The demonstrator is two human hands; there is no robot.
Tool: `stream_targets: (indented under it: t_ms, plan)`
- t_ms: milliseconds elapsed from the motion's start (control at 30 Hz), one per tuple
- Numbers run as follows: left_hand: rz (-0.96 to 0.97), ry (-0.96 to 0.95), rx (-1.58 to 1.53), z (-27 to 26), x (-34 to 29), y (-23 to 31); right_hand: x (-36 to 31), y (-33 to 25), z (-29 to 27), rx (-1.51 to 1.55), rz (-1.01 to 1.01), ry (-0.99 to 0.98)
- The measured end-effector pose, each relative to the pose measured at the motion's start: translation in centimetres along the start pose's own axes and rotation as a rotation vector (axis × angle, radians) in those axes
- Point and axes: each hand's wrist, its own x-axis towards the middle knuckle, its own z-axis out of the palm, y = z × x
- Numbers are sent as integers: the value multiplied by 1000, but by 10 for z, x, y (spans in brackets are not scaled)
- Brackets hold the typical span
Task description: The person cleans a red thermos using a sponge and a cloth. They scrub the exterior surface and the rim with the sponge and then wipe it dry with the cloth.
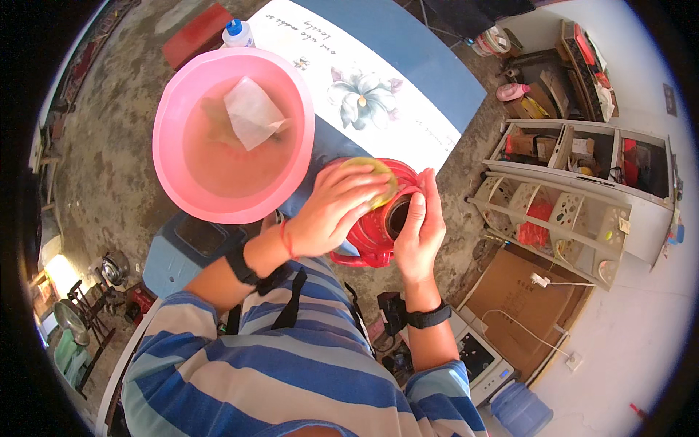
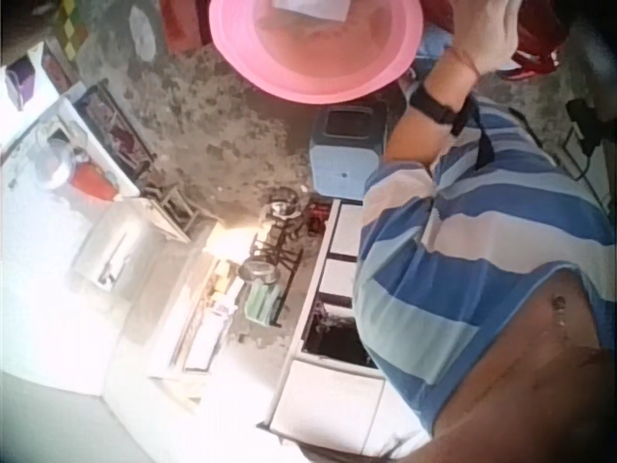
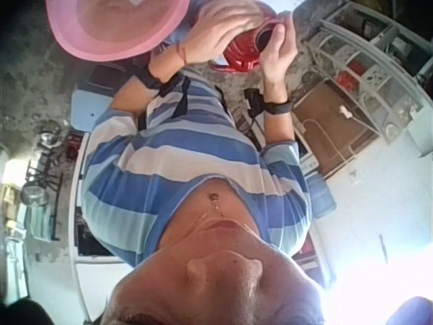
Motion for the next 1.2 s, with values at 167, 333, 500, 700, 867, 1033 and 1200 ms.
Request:
stream_targets:
  t_ms: [167, 333, 500, 700, 867, 1033, 1200]
  plan:
    - [-37, -385, -4, 10, 64, -18, 1, 2, 0, -25, -30, -9]
    - [26, -158, -61, 11, 48, -12, 1, 0, 0, -22, 28, 23]
    - [-5, 9, -15, -6, 14, -13, 2, -2, 2, -35, -6, 38]
    - [-67, -124, -46, 5, 48, -13, 2, -11, 3, -64, -35, 22]
    - [-130, -410, -47, 17, 81, -14, 1, -5, 0, -74, 31, -2]
    - [-47, -17, -141, 8, 33, -21, 4, -1, 4, -72, -27, 52]
    - [-136, 147, -74, -4, -22, 4, 4, 2, 3, -30, -28, 52]
